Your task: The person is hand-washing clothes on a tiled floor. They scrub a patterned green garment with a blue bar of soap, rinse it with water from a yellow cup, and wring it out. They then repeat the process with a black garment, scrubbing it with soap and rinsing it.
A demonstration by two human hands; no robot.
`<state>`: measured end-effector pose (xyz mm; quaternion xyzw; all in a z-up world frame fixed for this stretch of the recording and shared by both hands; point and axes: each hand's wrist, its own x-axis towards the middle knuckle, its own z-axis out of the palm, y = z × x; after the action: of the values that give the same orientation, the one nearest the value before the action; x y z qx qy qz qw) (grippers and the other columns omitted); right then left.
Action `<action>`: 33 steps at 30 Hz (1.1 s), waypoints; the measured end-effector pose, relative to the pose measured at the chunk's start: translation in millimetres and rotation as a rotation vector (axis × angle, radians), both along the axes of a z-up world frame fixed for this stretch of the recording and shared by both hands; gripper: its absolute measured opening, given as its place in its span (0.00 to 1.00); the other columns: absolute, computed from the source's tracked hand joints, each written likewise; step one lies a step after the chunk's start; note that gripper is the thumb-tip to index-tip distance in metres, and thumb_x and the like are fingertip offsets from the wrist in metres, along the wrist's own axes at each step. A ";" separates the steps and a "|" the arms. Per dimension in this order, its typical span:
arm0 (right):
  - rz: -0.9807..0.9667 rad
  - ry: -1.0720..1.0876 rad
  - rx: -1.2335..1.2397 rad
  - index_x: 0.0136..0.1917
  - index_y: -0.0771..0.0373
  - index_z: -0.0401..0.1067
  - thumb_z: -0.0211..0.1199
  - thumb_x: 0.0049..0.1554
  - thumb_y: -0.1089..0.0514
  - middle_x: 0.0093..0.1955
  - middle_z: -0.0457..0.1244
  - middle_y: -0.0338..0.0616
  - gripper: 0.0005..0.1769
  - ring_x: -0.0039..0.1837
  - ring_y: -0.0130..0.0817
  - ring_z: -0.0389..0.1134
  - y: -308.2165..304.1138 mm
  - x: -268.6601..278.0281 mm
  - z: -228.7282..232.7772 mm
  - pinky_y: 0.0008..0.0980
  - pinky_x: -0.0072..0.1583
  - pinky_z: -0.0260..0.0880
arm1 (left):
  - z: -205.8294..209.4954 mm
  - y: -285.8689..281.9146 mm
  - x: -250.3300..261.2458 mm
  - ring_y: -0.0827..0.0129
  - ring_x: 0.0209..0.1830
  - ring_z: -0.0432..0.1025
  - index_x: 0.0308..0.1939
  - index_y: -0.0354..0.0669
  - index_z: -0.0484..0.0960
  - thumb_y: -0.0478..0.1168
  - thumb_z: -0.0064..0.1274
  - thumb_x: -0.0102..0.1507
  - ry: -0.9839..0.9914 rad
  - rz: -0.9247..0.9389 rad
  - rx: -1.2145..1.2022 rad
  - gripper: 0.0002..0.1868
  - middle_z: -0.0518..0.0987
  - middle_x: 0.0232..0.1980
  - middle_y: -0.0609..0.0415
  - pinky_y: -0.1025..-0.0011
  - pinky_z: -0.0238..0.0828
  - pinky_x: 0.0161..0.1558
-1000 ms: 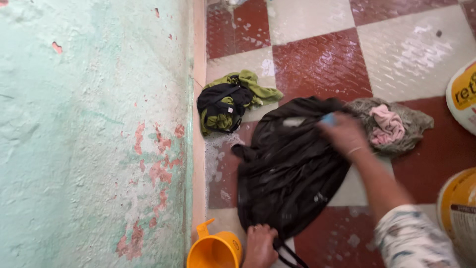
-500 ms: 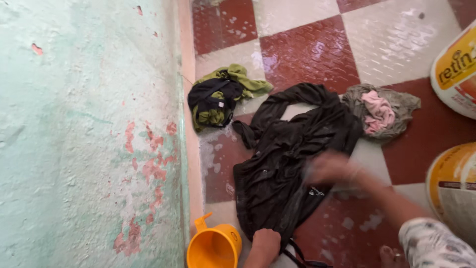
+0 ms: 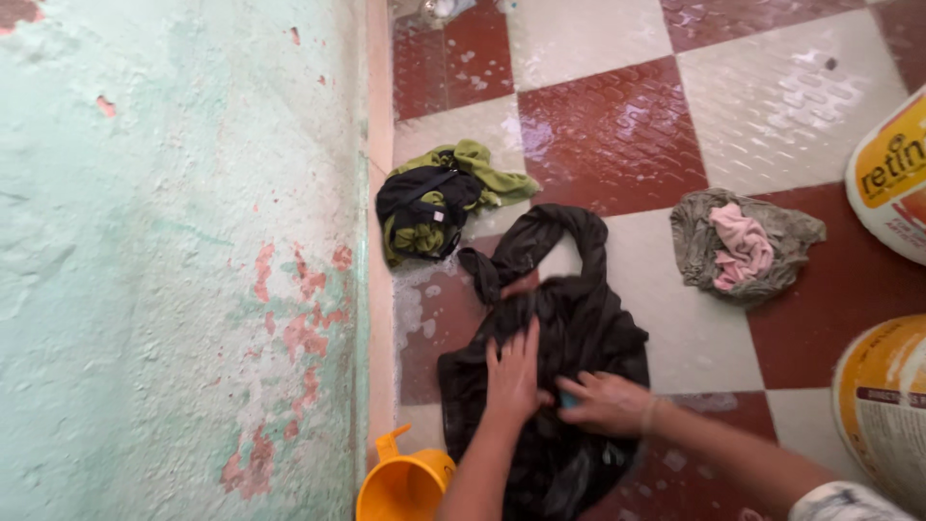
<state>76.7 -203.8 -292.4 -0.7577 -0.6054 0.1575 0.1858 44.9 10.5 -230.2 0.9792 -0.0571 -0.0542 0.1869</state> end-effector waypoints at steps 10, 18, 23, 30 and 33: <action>-1.091 -0.057 0.095 0.52 0.52 0.77 0.64 0.55 0.53 0.57 0.67 0.47 0.11 0.50 0.52 0.72 -38.6 156.8 49.4 0.48 0.51 0.72 | -3.5 -46.4 -60.4 0.51 0.50 0.72 0.50 0.45 0.74 0.51 0.56 0.41 -0.515 -0.018 0.102 0.33 0.78 0.48 0.44 0.50 0.58 0.52; -0.391 -0.269 -0.309 0.55 0.45 0.78 0.64 0.53 0.56 0.62 0.64 0.47 0.15 0.55 0.47 0.71 114.6 74.0 25.4 0.46 0.52 0.75 | -50.4 -67.4 -75.1 0.56 0.40 0.76 0.56 0.34 0.74 0.32 0.62 0.56 0.048 -0.117 0.125 0.25 0.80 0.39 0.45 0.61 0.65 0.52; -1.016 0.164 0.132 0.50 0.51 0.79 0.62 0.49 0.62 0.59 0.62 0.52 0.15 0.57 0.55 0.68 64.2 152.6 69.9 0.49 0.57 0.70 | -15.8 -36.8 -82.5 0.50 0.40 0.77 0.58 0.29 0.73 0.34 0.61 0.51 0.397 -0.165 0.053 0.31 0.81 0.39 0.40 0.56 0.66 0.51; -1.461 0.463 0.232 0.58 0.58 0.72 0.68 0.59 0.50 0.51 0.67 0.57 0.18 0.53 0.51 0.71 -42.5 226.8 114.5 0.48 0.58 0.70 | 30.5 -46.9 -46.1 0.34 0.65 0.62 0.61 0.28 0.69 0.47 0.70 0.41 0.009 -0.042 -0.038 0.48 0.69 0.62 0.28 0.34 0.55 0.61; -1.422 0.208 0.357 0.58 0.60 0.72 0.71 0.60 0.50 0.55 0.63 0.55 0.18 0.53 0.52 0.68 -33.8 232.6 80.9 0.49 0.56 0.67 | 16.3 -59.2 -37.7 0.37 0.60 0.64 0.73 0.36 0.64 0.37 0.63 0.43 0.074 -0.070 -0.002 0.53 0.70 0.64 0.31 0.45 0.60 0.58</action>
<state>309.3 -237.6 -211.4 -0.9063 0.0361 -0.0310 0.4199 7.2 -48.7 -213.9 0.9737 -0.0845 -0.0970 0.1879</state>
